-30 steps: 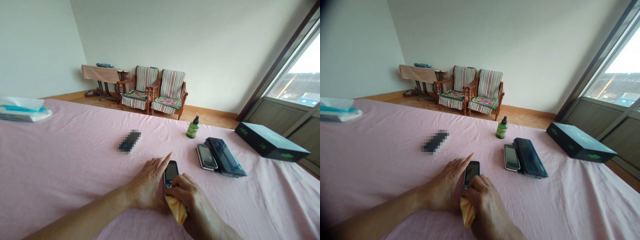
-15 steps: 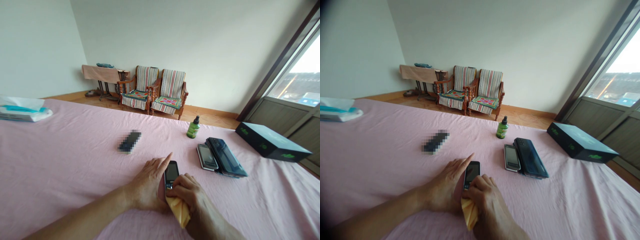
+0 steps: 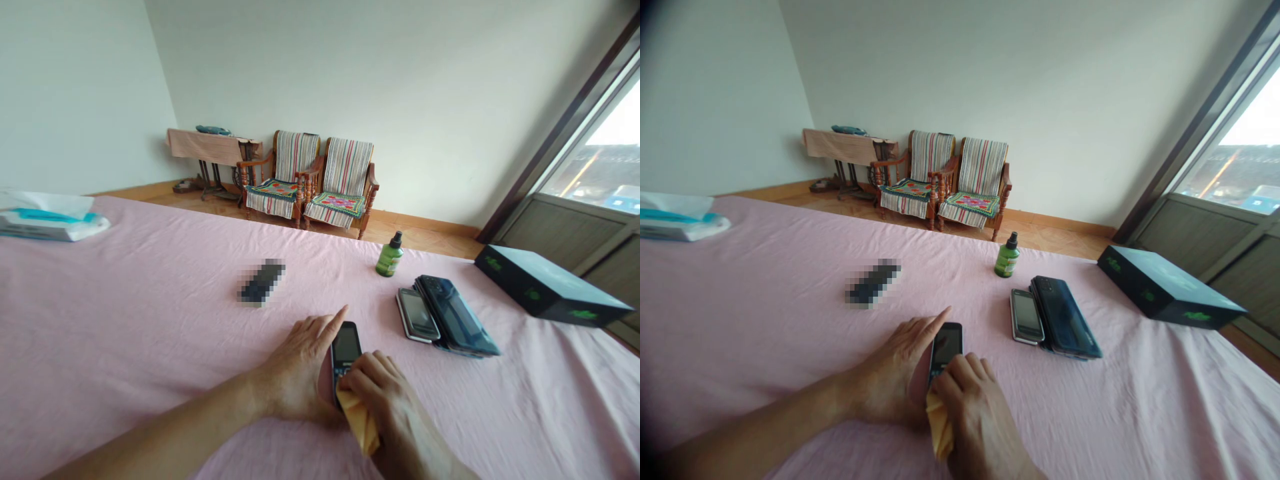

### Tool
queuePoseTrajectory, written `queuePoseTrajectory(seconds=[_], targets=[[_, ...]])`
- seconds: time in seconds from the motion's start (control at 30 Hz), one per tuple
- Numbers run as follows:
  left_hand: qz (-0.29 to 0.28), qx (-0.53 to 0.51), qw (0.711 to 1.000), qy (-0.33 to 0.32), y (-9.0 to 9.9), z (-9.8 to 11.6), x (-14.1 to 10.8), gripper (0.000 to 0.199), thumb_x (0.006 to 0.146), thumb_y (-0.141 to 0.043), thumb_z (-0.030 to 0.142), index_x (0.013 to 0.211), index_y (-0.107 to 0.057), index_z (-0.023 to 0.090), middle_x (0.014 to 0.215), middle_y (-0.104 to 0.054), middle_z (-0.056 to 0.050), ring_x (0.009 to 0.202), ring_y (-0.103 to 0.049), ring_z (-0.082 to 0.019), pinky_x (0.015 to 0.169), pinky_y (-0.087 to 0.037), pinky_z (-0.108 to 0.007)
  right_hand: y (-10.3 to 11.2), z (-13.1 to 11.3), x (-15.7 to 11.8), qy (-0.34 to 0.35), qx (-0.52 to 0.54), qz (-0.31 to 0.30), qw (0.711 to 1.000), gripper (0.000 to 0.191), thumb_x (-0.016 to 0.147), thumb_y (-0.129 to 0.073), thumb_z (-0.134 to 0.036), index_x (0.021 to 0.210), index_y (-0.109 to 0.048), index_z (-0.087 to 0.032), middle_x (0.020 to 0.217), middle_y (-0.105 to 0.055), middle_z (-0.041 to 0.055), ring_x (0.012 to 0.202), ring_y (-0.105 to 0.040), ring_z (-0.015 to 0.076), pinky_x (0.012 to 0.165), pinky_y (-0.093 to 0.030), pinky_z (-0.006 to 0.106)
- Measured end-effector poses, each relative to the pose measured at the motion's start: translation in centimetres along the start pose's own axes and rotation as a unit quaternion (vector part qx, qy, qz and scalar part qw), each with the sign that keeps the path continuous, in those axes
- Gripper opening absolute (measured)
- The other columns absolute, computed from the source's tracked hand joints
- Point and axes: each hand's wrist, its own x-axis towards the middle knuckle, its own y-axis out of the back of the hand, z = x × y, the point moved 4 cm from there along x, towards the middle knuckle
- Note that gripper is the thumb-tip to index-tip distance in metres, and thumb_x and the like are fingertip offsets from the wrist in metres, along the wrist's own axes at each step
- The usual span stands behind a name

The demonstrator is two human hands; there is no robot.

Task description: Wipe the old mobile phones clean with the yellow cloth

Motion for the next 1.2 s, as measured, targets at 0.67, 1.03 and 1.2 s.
queuePoseTrajectory(seconds=[0.67,1.03,1.2], targets=[[0.003,-0.005,1.0,-0.003,-0.1,0.0,0.0,0.131,0.05,-0.082,0.049,0.149,0.0,0.023,0.142,-0.036,-0.015,0.128,-0.036,-0.038,0.107,-0.026,-0.055,1.0,-0.6,0.5,0.018,-0.004,-0.033,0.999,0.018,0.083,-0.057,-0.007,0.081,-0.067,-0.022,0.082,-0.061,0.0039,0.079,-0.054,0.0185,0.068,-0.034,0.03],[-0.047,-0.019,0.998,0.041,0.3,0.1,-0.2,0.13,0.053,-0.079,0.058,0.149,0.004,0.028,0.149,-0.025,-0.015,0.136,-0.023,-0.041,0.109,-0.015,-0.062,2.9,1.5,-0.2,-0.045,0.028,-0.099,0.994,0.036,0.071,-0.052,0.009,0.083,-0.071,-0.02,0.08,-0.057,0.0043,0.075,-0.054,0.0165,0.062,-0.037,0.026],[-0.056,-0.013,0.997,0.045,0.1,0.0,-0.2,0.132,0.053,-0.079,0.059,0.149,0.006,0.027,0.149,-0.025,-0.015,0.136,-0.023,-0.04,0.109,-0.016,-0.062,2.7,1.4,-0.2,-0.038,0.063,-0.098,0.992,0.035,0.075,-0.051,0.007,0.087,-0.071,-0.02,0.082,-0.057,0.0043,0.076,-0.054,0.0152,0.062,-0.039,0.025]])
